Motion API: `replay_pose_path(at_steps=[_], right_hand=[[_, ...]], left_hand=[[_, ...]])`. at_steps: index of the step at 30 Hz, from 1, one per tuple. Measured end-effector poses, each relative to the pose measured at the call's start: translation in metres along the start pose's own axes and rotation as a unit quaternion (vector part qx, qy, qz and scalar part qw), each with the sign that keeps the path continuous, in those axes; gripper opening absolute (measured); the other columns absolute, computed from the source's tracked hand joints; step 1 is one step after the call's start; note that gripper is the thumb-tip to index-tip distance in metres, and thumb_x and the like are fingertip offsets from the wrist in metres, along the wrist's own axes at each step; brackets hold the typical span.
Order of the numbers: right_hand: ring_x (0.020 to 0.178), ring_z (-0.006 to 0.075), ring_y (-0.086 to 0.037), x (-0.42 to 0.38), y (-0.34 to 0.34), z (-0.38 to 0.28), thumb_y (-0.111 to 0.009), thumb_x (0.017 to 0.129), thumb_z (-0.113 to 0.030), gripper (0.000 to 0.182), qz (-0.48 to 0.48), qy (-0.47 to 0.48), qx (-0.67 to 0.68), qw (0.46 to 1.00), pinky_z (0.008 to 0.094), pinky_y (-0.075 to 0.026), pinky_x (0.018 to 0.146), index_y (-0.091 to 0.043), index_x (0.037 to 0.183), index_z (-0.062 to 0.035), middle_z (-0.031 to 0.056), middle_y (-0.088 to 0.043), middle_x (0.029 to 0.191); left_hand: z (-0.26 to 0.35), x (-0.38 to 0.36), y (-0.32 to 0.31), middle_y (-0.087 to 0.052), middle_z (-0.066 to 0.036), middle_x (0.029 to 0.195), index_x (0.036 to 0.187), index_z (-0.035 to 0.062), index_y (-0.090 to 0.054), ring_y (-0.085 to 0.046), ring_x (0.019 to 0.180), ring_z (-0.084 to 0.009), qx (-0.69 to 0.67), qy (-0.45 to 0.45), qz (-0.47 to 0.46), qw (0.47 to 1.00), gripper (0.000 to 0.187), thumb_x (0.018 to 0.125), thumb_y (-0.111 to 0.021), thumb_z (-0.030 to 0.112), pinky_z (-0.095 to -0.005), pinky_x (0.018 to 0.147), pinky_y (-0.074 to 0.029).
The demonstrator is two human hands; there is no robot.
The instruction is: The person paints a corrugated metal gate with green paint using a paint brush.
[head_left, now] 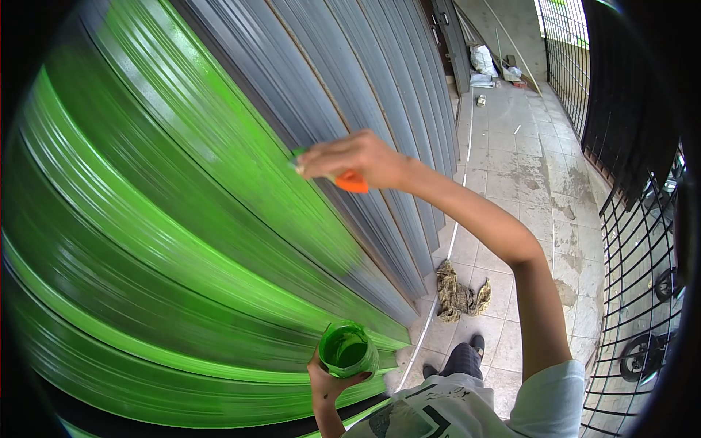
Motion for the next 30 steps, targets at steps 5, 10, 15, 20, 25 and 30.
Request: replay_pose_path(at_steps=[5,10,15,20,25,30], right_hand=[[0.094,0.0216,-0.071,-0.006,-0.009,0.01,-0.065,0.076,0.002,0.034,0.086,0.018,0.0,0.996,0.029,-0.06,0.065,-0.071,0.103,-0.0171,0.005,-0.072,0.109],[0.076,0.0183,-0.072,-0.123,-0.058,-0.01,-0.062,0.073,0.006,0.038,-0.042,-0.055,0.042,0.997,0.0294,-0.056,0.049,-0.069,0.101,-0.0182,0.0032,-0.073,0.102],[0.066,0.0187,-0.068,-0.121,-0.057,-0.008,-0.059,0.073,0.006,0.034,-0.27,-0.079,0.078,0.956,0.0313,-0.053,0.051,-0.068,0.097,-0.0154,0.0035,-0.074,0.093],[0.067,0.0151,-0.069,0.037,0.004,0.028,-0.065,0.081,-0.002,0.02,-0.086,0.03,0.046,0.995,0.0261,-0.058,0.055,-0.07,0.096,-0.0144,0.0055,-0.072,0.107],[0.089,0.0202,-0.072,0.07,0.019,0.035,-0.068,0.08,-0.006,0.021,0.146,0.112,-0.041,0.982,0.0266,-0.061,0.06,-0.067,0.099,-0.0155,0.0029,-0.072,0.103],[0.09,0.0217,-0.071,-0.049,-0.04,0.018,-0.064,0.081,-0.002,0.02,0.009,0.084,-0.027,0.996,0.0243,-0.061,0.055,-0.065,0.097,-0.0131,0.0057,-0.07,0.108]], left_hand=[[0.002,0.001,-0.005,-0.069,-0.009,0.109,0.124,-0.0021,-0.056,-0.066,0.099,-0.0169,-0.035,0.0,0.023,0.999,0.085,0.049,-0.095,0.014,-0.0327,0.09,-0.053],[0.006,0.004,-0.011,-0.069,-0.009,0.109,0.123,-0.0028,-0.057,-0.066,0.099,-0.0169,-0.041,0.002,0.032,0.999,0.083,0.05,-0.093,0.011,-0.033,0.09,-0.053],[0.019,0.011,-0.025,-0.069,-0.01,0.108,0.12,-0.004,-0.057,-0.066,0.098,-0.0172,-0.05,0.005,0.047,0.998,0.08,0.05,-0.093,0.01,-0.0324,0.09,-0.052],[0.04,0.017,-0.045,-0.069,-0.01,0.106,0.118,-0.0049,-0.058,-0.066,0.095,-0.0171,-0.087,0.007,0.069,0.994,0.077,0.051,-0.092,0.011,-0.0318,0.088,-0.052],[0.05,0.017,-0.06,-0.068,-0.01,0.106,0.118,-0.0053,-0.058,-0.065,0.095,-0.0171,-0.1,0.012,0.1,0.99,0.076,0.053,-0.093,0.013,-0.0321,0.089,-0.051],[0.049,0.007,-0.072,-0.068,-0.011,0.106,0.118,-0.0059,-0.057,-0.065,0.096,-0.0178,-0.107,0.021,0.14,0.984,0.077,0.053,-0.093,0.014,-0.0327,0.089,-0.051]])
Point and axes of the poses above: each hand's wrist, its own x-axis towards the middle knuckle, its own y-axis out of the back of the hand, z = x × y, the point moved 1 cm from there along x, towards the middle knuckle
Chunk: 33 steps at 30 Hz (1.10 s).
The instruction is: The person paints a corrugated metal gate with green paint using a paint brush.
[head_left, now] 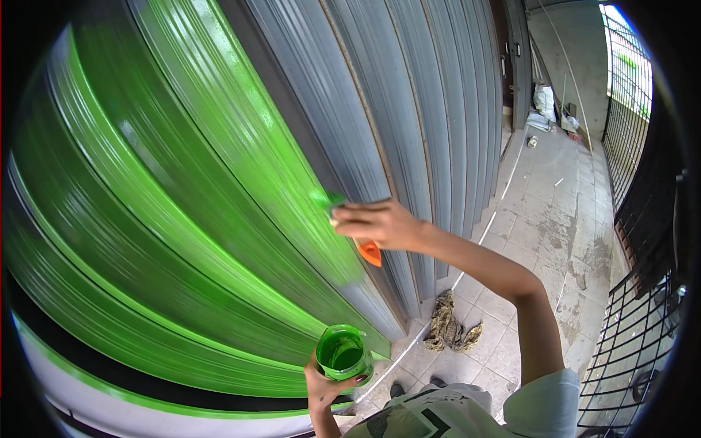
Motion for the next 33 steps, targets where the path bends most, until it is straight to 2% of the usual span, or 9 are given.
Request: replay_pose_path(at_steps=[5,7,11,14,21,24,26,28,33], right_hand=[[0.06,0.0146,-0.066,0.007,0.011,0.001,-0.052,0.075,0.011,0.031,-0.248,-0.1,0.144,0.953,0.0273,-0.052,0.047,-0.069,0.087,-0.012,0.0101,-0.072,0.088],[0.059,0.0127,-0.065,0.054,0.021,0.026,-0.05,0.071,0.013,0.037,-0.143,-0.033,0.116,0.982,0.0268,-0.051,0.046,-0.069,0.089,-0.0125,0.0121,-0.072,0.086],[0.068,0.0176,-0.071,0.145,0.066,0.063,-0.064,0.078,0.002,0.018,0.138,0.046,0.037,0.989,0.0257,-0.055,0.049,-0.068,0.089,-0.0114,0.0015,-0.074,0.098],[0.081,0.0189,-0.073,0.139,0.054,0.064,-0.067,0.081,-0.003,0.014,0.165,0.073,0.007,0.984,0.0267,-0.059,0.053,-0.067,0.09,-0.0125,0.0032,-0.074,0.097],[0.092,0.0245,-0.071,-0.084,-0.053,-0.02,-0.062,0.088,-0.006,0.01,-0.035,0.051,-0.026,0.998,0.0219,-0.063,0.055,-0.06,0.098,-0.0064,0.0173,-0.066,0.11],[0.094,0.0259,-0.071,-0.162,-0.065,-0.06,-0.059,0.088,-0.001,0.013,-0.268,0.003,0.085,0.96,0.0282,-0.065,0.065,-0.06,0.099,-0.0073,0.0147,-0.067,0.109],[0.094,0.0255,-0.071,-0.166,-0.064,-0.059,-0.06,0.087,-0.002,0.013,-0.297,-0.027,0.124,0.946,0.0298,-0.064,0.065,-0.062,0.098,-0.0093,0.0125,-0.067,0.11],[0.093,0.0256,-0.071,-0.127,-0.061,-0.04,-0.062,0.085,-0.005,0.012,-0.265,-0.039,0.053,0.962,0.0309,-0.063,0.066,-0.063,0.095,-0.0107,0.0103,-0.068,0.112],[0.104,0.0261,-0.067,-0.033,-0.012,-0.009,-0.066,0.084,-0.013,0.013,0.062,0.021,-0.025,0.998,0.0286,-0.06,0.084,-0.062,0.096,-0.0089,0.0124,-0.065,0.119]], left_hand=[[0.004,-0.008,-0.01,-0.068,-0.012,0.107,0.119,-0.0064,-0.057,-0.065,0.097,-0.0185,0.014,0.005,0.017,1.0,0.077,0.054,-0.092,0.014,-0.033,0.09,-0.051],[0.01,-0.006,-0.014,-0.068,-0.012,0.107,0.119,-0.0066,-0.057,-0.065,0.097,-0.0187,0.017,0.007,0.021,1.0,0.077,0.054,-0.092,0.013,-0.0331,0.09,-0.051],[0.012,-0.011,-0.027,-0.068,-0.013,0.108,0.12,-0.0074,-0.056,-0.066,0.097,-0.019,0.007,-0.006,0.032,0.999,0.079,0.054,-0.092,0.014,-0.0333,0.09,-0.052],[0.015,-0.019,-0.034,-0.068,-0.013,0.108,0.121,-0.008,-0.055,-0.066,0.096,-0.019,0.004,0.0,0.047,0.999,0.081,0.053,-0.093,0.014,-0.0333,0.089,-0.052],[0.004,-0.035,-0.039,-0.068,-0.013,0.107,0.121,-0.0081,-0.055,-0.065,0.097,-0.0184,0.009,0.025,0.085,0.996,0.083,0.052,-0.094,0.016,-0.0329,0.09,-0.051],[0.005,-0.042,-0.037,-0.068,-0.012,0.106,0.118,-0.0077,-0.056,-0.065,0.096,-0.0182,0.022,0.038,0.096,0.994,0.08,0.052,-0.094,0.016,-0.0329,0.09,-0.051],[0.004,-0.045,-0.036,-0.068,-0.012,0.106,0.117,-0.0074,-0.057,-0.065,0.096,-0.0181,0.009,0.047,0.107,0.993,0.079,0.052,-0.094,0.016,-0.0331,0.09,-0.051],[0.001,-0.042,-0.035,-0.068,-0.012,0.105,0.116,-0.0071,-0.057,-0.065,0.096,-0.0178,0.019,0.048,0.098,0.994,0.077,0.052,-0.094,0.015,-0.033,0.089,-0.052],[0.008,-0.043,-0.041,-0.068,-0.011,0.104,0.116,-0.0071,-0.057,-0.065,0.094,-0.0176,0.012,0.034,0.109,0.993,0.075,0.054,-0.094,0.015,-0.0328,0.089,-0.052]])
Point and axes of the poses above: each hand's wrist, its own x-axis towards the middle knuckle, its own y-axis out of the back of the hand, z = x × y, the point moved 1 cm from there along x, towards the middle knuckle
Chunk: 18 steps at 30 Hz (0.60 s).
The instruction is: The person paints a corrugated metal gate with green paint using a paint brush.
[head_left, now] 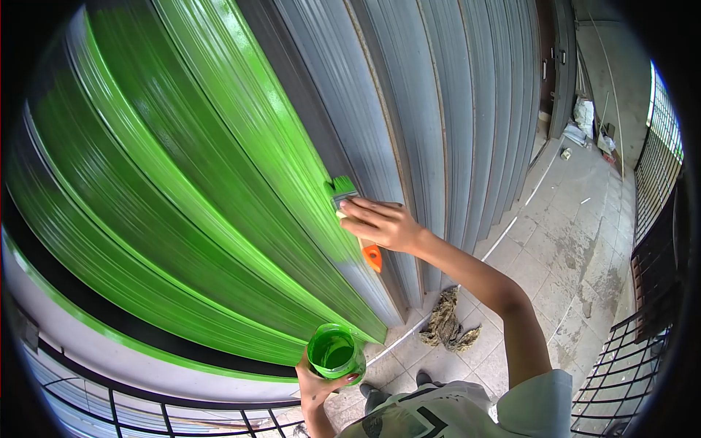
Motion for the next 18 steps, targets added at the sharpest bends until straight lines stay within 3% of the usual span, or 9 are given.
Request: replay_pose_path(at_steps=[3,6,9,10,13,16,18], right_hand=[[0.111,0.0242,-0.064,-0.049,-0.024,-0.022,-0.067,0.084,-0.016,0.014,-0.006,0.026,-0.034,0.999,0.0296,-0.057,0.092,-0.061,0.095,-0.0096,0.0129,-0.063,0.121],[0.106,0.0218,-0.065,-0.127,-0.04,-0.056,-0.068,0.082,-0.014,0.013,-0.127,0.005,0.014,0.992,0.0258,-0.061,0.08,-0.061,0.094,-0.0106,0.0114,-0.065,0.112],[0.106,0.0206,-0.066,-0.143,-0.034,-0.076,-0.066,0.086,-0.019,0.011,-0.273,0.027,0.092,0.957,0.0265,-0.06,0.085,-0.064,0.095,-0.014,0.0072,-0.066,0.115],[0.102,0.0195,-0.068,-0.125,-0.03,-0.073,-0.07,0.08,-0.013,0.013,-0.229,0.026,0.113,0.966,0.025,-0.062,0.072,-0.062,0.091,-0.0122,0.0073,-0.067,0.108],[0.104,0.0192,-0.067,-0.083,-0.04,-0.04,-0.071,0.08,-0.015,0.013,-0.144,0.032,0.006,0.989,0.025,-0.061,0.077,-0.064,0.09,-0.0133,0.0062,-0.067,0.112],[0.107,0.0187,-0.065,-0.022,-0.009,-0.016,-0.071,0.081,-0.016,0.013,-0.027,0.01,-0.013,0.999,0.0258,-0.059,0.085,-0.065,0.092,-0.0139,0.0059,-0.066,0.116],[0.107,0.02,-0.066,-0.024,-0.009,-0.015,-0.072,0.081,-0.014,0.014,0.0,-0.003,-0.022,1.0,0.028,-0.059,0.087,-0.068,0.094,-0.0153,0.0056,-0.065,0.122]], left_hand=[[0.005,-0.004,0.001,-0.069,-0.011,0.104,0.115,-0.0072,-0.058,-0.066,0.094,-0.0177,-0.008,0.005,0.007,1.0,0.075,0.054,-0.094,0.015,-0.0331,0.089,-0.052],[0.008,-0.006,0.006,-0.069,-0.012,0.105,0.115,-0.0069,-0.059,-0.066,0.094,-0.0174,0.017,0.027,0.01,0.999,0.076,0.053,-0.095,0.018,-0.0335,0.089,-0.052],[0.0,-0.01,0.013,-0.069,-0.012,0.105,0.115,-0.007,-0.058,-0.066,0.094,-0.0177,0.025,0.025,0.022,0.999,0.077,0.053,-0.095,0.019,-0.0335,0.089,-0.052],[-0.001,-0.01,0.014,-0.069,-0.012,0.105,0.115,-0.007,-0.058,-0.066,0.094,-0.0177,0.031,0.024,0.019,0.999,0.077,0.053,-0.095,0.019,-0.0334,0.089,-0.052],[-0.001,-0.002,0.015,-0.069,-0.012,0.105,0.116,-0.007,-0.058,-0.066,0.094,-0.0178,0.031,0.022,0.009,0.999,0.078,0.053,-0.095,0.019,-0.0332,0.089,-0.052],[-0.001,0.0,0.018,-0.068,-0.012,0.106,0.116,-0.0068,-0.057,-0.066,0.094,-0.0176,0.015,0.022,0.003,1.0,0.078,0.053,-0.095,0.019,-0.0326,0.089,-0.052],[-0.004,0.002,0.02,-0.068,-0.012,0.106,0.117,-0.0066,-0.057,-0.065,0.094,-0.0175,0.017,0.018,-0.002,1.0,0.078,0.053,-0.095,0.018,-0.032,0.089,-0.052]])
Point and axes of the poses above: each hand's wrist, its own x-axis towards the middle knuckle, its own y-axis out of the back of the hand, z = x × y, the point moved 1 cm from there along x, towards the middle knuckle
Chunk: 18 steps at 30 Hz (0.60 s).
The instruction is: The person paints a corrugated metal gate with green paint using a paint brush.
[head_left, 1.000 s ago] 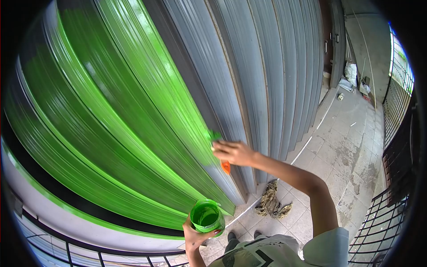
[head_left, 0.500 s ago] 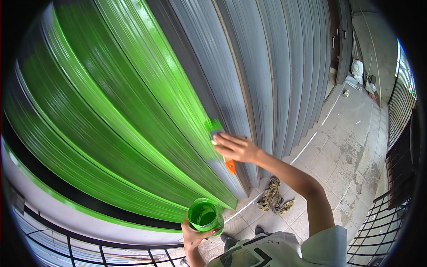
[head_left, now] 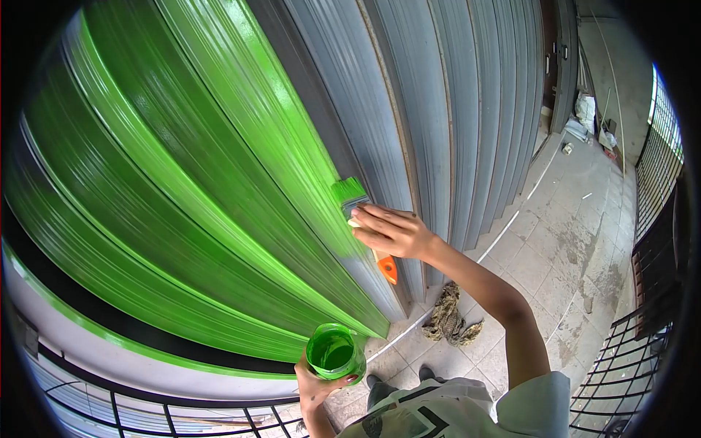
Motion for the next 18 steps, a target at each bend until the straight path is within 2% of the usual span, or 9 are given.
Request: replay_pose_path(at_steps=[1,5,8,11,12,15,18], right_hand=[[0.106,0.0206,-0.066,-0.003,0.002,-0.001,-0.073,0.08,-0.013,0.015,0.013,-0.007,-0.003,1.0,0.0292,-0.059,0.088,-0.07,0.095,-0.016,0.0054,-0.064,0.124],[0.105,0.0222,-0.067,-0.114,-0.045,-0.034,-0.07,0.082,-0.015,0.016,-0.129,0.018,0.005,0.991,0.0258,-0.062,0.077,-0.061,0.096,-0.0155,0.0075,-0.065,0.118],[0.1,0.0233,-0.069,-0.114,-0.024,-0.056,-0.068,0.083,-0.011,0.017,-0.318,-0.012,0.126,0.939,0.0262,-0.063,0.069,-0.06,0.097,-0.0154,0.0085,-0.067,0.115],[0.101,0.0222,-0.069,-0.087,-0.019,-0.048,-0.067,0.083,-0.009,0.015,-0.302,0.005,0.092,0.949,0.0261,-0.063,0.07,-0.059,0.095,-0.0145,0.008,-0.067,0.113],[0.104,0.0207,-0.068,-0.072,-0.018,-0.039,-0.068,0.082,-0.011,0.015,-0.261,-0.004,0.05,0.964,0.0254,-0.063,0.071,-0.06,0.094,-0.0145,0.0069,-0.067,0.114],[0.107,0.0192,-0.066,0.007,0.008,-0.015,-0.07,0.081,-0.012,0.015,-0.04,-0.005,-0.043,0.998,0.0249,-0.062,0.074,-0.063,0.093,-0.0151,0.0052,-0.067,0.116],[0.106,0.0172,-0.066,0.031,0.018,-0.012,-0.07,0.081,-0.013,0.015,0.009,-0.013,-0.067,0.998,0.0245,-0.062,0.078,-0.064,0.094,-0.0164,0.004,-0.066,0.117]], left_hand=[[0.001,0.001,0.0,-0.068,-0.012,0.106,0.117,-0.0066,-0.057,-0.065,0.094,-0.0175,-0.004,-0.001,-0.006,1.0,0.078,0.053,-0.095,0.018,-0.0318,0.088,-0.052],[0.004,0.005,0.005,-0.068,-0.011,0.107,0.118,-0.0067,-0.057,-0.065,0.095,-0.0175,-0.023,0.004,-0.015,1.0,0.078,0.053,-0.094,0.016,-0.0315,0.089,-0.051],[0.001,0.013,0.017,-0.068,-0.012,0.107,0.119,-0.0072,-0.056,-0.065,0.096,-0.0176,-0.004,0.0,-0.032,0.999,0.08,0.052,-0.094,0.015,-0.0319,0.09,-0.051],[-0.002,0.023,0.024,-0.068,-0.012,0.109,0.122,-0.0081,-0.054,-0.065,0.098,-0.0181,0.002,-0.004,-0.061,0.998,0.085,0.052,-0.095,0.016,-0.0324,0.092,-0.05],[-0.002,0.026,0.026,-0.067,-0.013,0.11,0.123,-0.0085,-0.054,-0.065,0.099,-0.0183,0.0,-0.003,-0.069,0.998,0.086,0.052,-0.095,0.016,-0.0325,0.092,-0.05],[-0.014,0.041,0.031,-0.067,-0.013,0.112,0.128,-0.0095,-0.05,-0.064,0.101,-0.0187,-0.031,-0.008,-0.087,0.996,0.092,0.051,-0.095,0.016,-0.0329,0.093,-0.05],[-0.013,0.056,0.037,-0.066,-0.013,0.114,0.132,-0.0099,-0.047,-0.064,0.103,-0.0185,-0.031,-0.019,-0.129,0.991,0.098,0.05,-0.095,0.015,-0.0332,0.095,-0.049]])
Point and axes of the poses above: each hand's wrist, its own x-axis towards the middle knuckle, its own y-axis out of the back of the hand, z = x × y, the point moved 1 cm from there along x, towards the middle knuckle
